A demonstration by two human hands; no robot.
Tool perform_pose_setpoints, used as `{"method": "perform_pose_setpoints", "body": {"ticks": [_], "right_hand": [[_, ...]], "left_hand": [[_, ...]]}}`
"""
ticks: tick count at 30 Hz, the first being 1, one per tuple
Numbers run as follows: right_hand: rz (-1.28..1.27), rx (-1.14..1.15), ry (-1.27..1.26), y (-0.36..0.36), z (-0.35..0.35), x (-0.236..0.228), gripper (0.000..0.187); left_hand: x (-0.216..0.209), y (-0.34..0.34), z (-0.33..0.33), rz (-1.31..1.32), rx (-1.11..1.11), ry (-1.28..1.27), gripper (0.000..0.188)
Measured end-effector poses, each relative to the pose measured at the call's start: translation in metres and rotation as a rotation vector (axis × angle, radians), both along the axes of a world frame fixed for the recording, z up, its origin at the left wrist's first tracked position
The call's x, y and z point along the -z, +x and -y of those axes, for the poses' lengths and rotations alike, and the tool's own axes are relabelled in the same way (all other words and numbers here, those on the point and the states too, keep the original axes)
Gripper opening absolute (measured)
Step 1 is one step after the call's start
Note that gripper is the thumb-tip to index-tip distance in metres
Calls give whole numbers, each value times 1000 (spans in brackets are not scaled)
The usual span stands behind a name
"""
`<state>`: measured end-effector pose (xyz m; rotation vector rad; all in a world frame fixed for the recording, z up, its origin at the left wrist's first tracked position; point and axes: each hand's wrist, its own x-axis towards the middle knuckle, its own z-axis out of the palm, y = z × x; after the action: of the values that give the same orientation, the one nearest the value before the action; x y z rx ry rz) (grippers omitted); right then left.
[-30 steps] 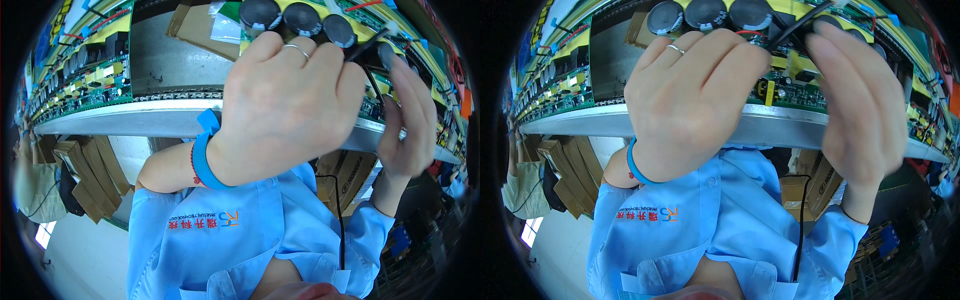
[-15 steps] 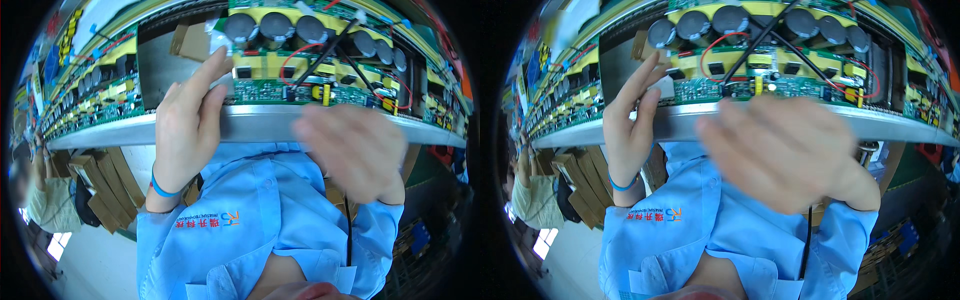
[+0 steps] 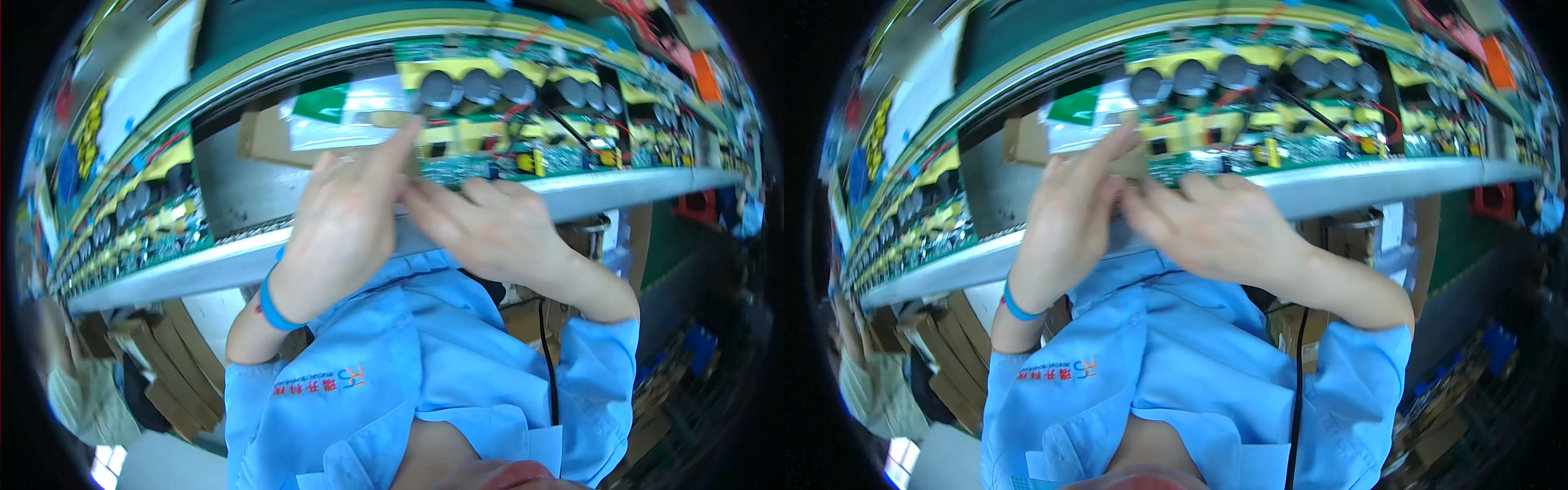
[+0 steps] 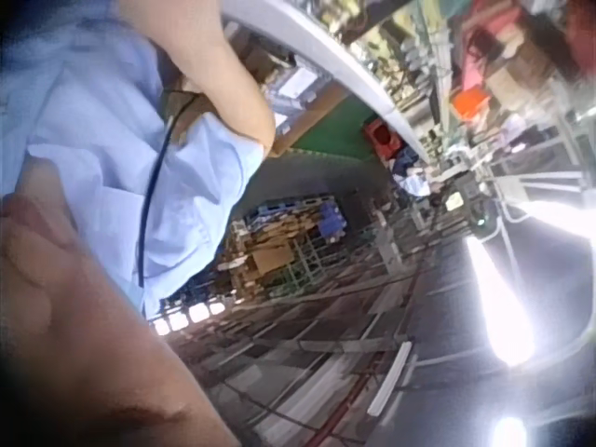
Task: Connecting wires and checking components on PCB boards on an assembly line.
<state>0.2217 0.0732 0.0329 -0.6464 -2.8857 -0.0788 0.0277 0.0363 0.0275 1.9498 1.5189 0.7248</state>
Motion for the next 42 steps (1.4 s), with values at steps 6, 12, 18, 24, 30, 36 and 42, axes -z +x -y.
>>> {"method": "perform_pose_setpoints", "body": {"ticks": [6, 12, 18, 24, 30, 36, 42], "right_hand": [[102, 5, -53, 25, -3, 7, 47], [57, -11, -36, 41, -9, 27, 55], [74, -3, -10, 76, -25, 37, 52], [110, 80, -12, 114, -35, 38, 46], [123, 371, -58, 179, -40, 47, 56], [7, 656, 4, 242, -50, 56, 52], [156, 721, 29, 340, -88, 71, 55]], "left_hand": [[30, -7, 21, 25, -140, 417, 40], [29, -122, 77, -358, -572, 632, 28], [53, -170, 131, -706, -1013, 536, 18], [62, -181, 134, -734, -1022, 345, 26], [60, -174, 133, -778, -977, 331, 26], [45, -166, 131, -626, -887, 250, 26], [34, -115, 116, -535, -673, 246, 31]]}}
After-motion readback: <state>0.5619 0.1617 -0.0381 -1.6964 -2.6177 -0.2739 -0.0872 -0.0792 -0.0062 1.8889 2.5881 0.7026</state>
